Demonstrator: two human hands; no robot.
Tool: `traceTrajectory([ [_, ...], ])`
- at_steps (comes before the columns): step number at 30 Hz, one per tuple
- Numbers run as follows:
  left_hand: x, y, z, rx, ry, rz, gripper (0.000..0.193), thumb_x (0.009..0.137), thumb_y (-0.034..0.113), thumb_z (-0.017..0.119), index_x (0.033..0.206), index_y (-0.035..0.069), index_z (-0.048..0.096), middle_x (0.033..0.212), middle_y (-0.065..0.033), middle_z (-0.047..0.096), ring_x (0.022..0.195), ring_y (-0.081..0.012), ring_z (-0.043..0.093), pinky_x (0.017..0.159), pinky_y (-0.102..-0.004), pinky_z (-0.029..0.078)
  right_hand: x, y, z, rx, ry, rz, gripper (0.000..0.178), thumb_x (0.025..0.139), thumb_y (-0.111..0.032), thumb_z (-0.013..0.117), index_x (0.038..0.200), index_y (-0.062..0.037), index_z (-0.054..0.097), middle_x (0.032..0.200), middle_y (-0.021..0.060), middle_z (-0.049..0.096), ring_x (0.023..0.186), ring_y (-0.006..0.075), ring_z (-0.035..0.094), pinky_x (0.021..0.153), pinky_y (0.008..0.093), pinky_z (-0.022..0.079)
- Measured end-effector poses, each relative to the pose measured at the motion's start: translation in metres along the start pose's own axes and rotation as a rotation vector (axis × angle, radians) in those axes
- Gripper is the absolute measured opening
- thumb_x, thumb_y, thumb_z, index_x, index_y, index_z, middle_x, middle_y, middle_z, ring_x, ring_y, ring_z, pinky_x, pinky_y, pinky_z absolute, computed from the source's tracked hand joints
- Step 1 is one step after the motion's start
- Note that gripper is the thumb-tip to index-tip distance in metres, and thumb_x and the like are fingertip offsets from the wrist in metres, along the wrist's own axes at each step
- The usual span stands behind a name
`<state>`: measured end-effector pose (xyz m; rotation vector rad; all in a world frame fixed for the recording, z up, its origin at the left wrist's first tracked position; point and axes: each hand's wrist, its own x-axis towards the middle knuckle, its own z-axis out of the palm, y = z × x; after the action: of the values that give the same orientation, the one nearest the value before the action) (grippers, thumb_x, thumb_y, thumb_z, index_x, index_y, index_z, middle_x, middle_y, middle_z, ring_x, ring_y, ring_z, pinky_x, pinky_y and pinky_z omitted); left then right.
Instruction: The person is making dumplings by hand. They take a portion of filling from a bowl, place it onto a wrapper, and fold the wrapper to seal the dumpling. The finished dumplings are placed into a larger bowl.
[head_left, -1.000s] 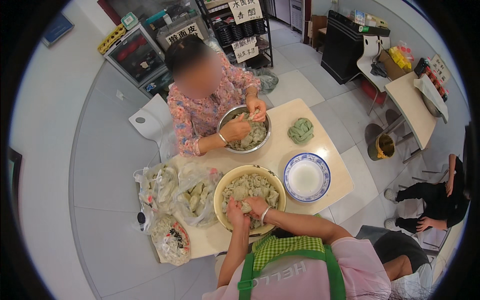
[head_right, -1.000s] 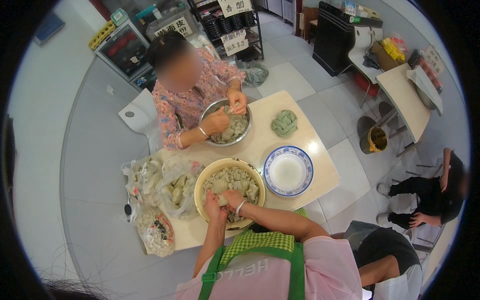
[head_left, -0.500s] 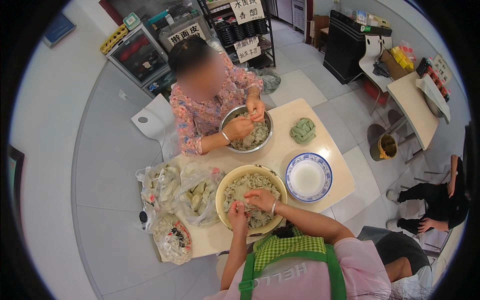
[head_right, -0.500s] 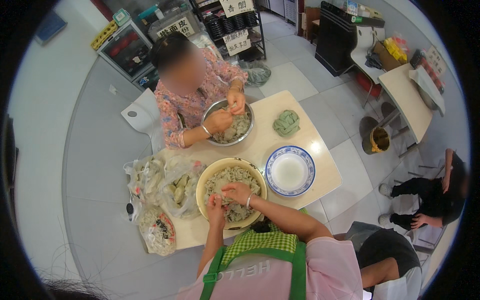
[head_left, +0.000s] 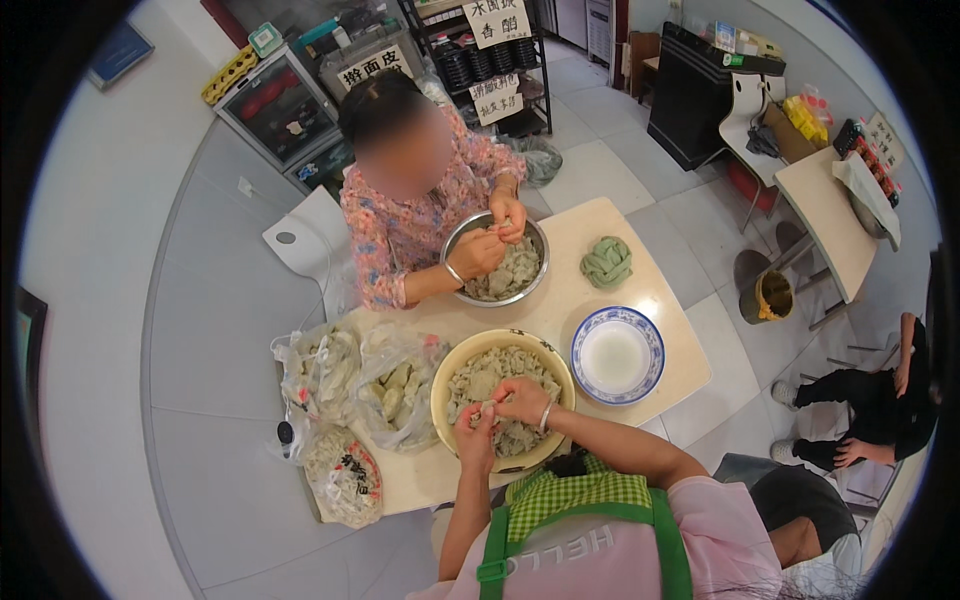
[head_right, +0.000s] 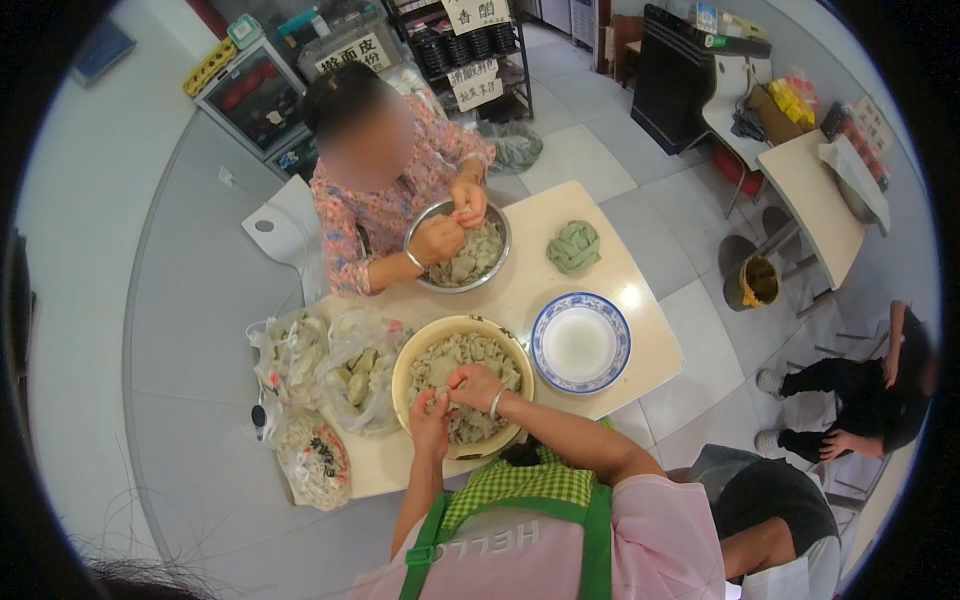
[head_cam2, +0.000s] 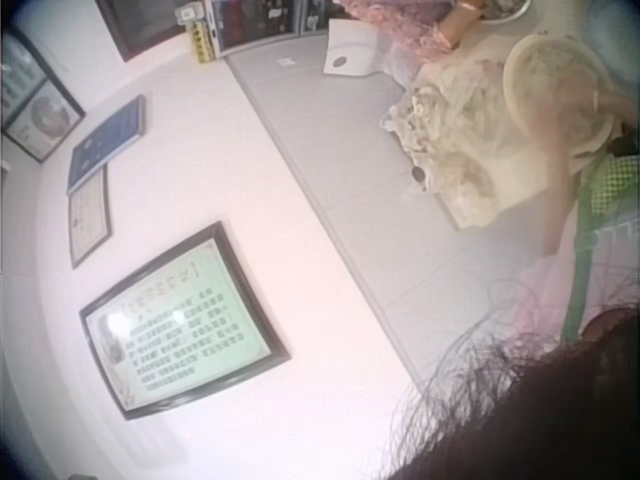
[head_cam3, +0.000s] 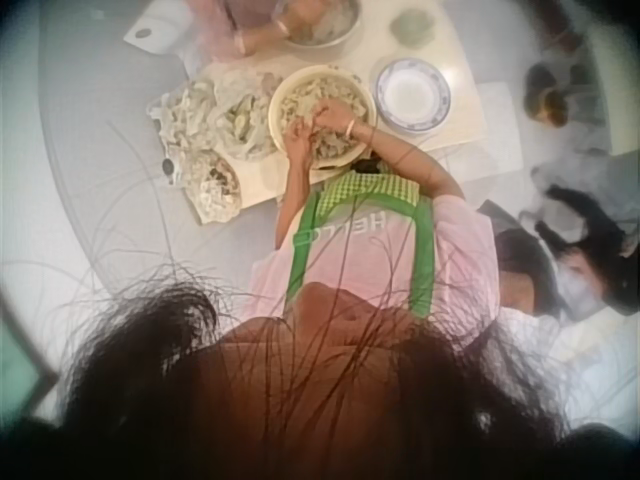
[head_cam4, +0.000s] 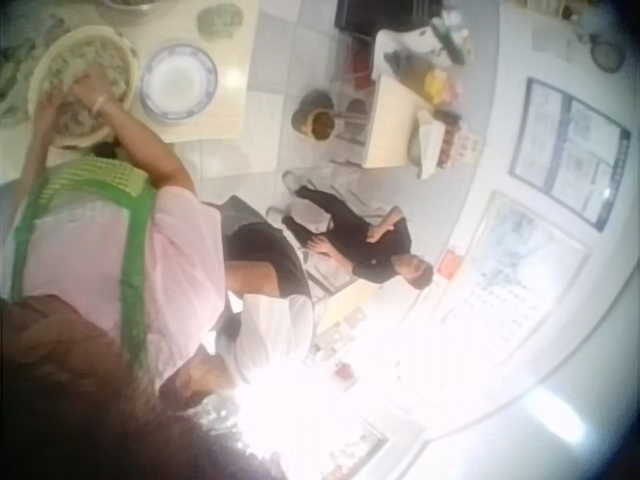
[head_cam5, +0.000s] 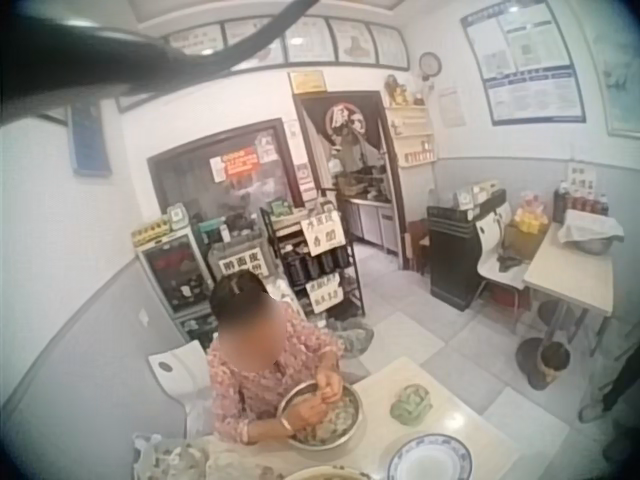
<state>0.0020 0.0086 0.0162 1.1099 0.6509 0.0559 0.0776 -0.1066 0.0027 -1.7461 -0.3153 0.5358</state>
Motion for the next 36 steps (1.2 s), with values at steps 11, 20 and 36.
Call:
traceTrajectory([
  [11,-0.010,-0.006,0.010,0.059,-0.026,-0.024,0.019,0.084,0.021,0.054,0.093,0.005,0.052,0.081,-0.0002,0.051,0.065,-0.0096,0.049,0.055,-0.0229,0.042,0.007,0.013,-0.016,-0.122,0.118,0.059,0.021,0.065,-0.018,0.062,0.081,-0.0051,0.062,0.072,0.0099,0.060,0.068,0.0195,0.058,0.064,0.0302,0.045],
  [20,0.005,-0.004,-0.006,0.215,-0.101,0.061,0.030,0.084,0.016,0.052,0.110,0.003,0.049,0.088,-0.0014,0.050,0.068,-0.0072,0.044,0.057,-0.0207,0.039,-0.005,0.003,-0.007,-0.264,0.032,-0.090,0.023,0.067,-0.021,0.061,0.084,-0.0062,0.062,0.077,0.0110,0.061,0.073,0.0231,0.059,0.066,0.0320,0.046],
  [36,0.002,-0.019,-0.014,0.067,0.019,0.035,0.034,0.075,0.003,0.062,0.106,0.001,0.047,0.079,-0.0025,0.054,0.063,-0.0099,0.051,0.056,-0.0212,0.043,-0.002,0.010,-0.009,-0.279,-0.149,-0.288,0.026,0.068,-0.019,0.063,0.088,-0.0060,0.054,0.078,0.0105,0.058,0.072,0.0247,0.057,0.065,0.0329,0.044],
])
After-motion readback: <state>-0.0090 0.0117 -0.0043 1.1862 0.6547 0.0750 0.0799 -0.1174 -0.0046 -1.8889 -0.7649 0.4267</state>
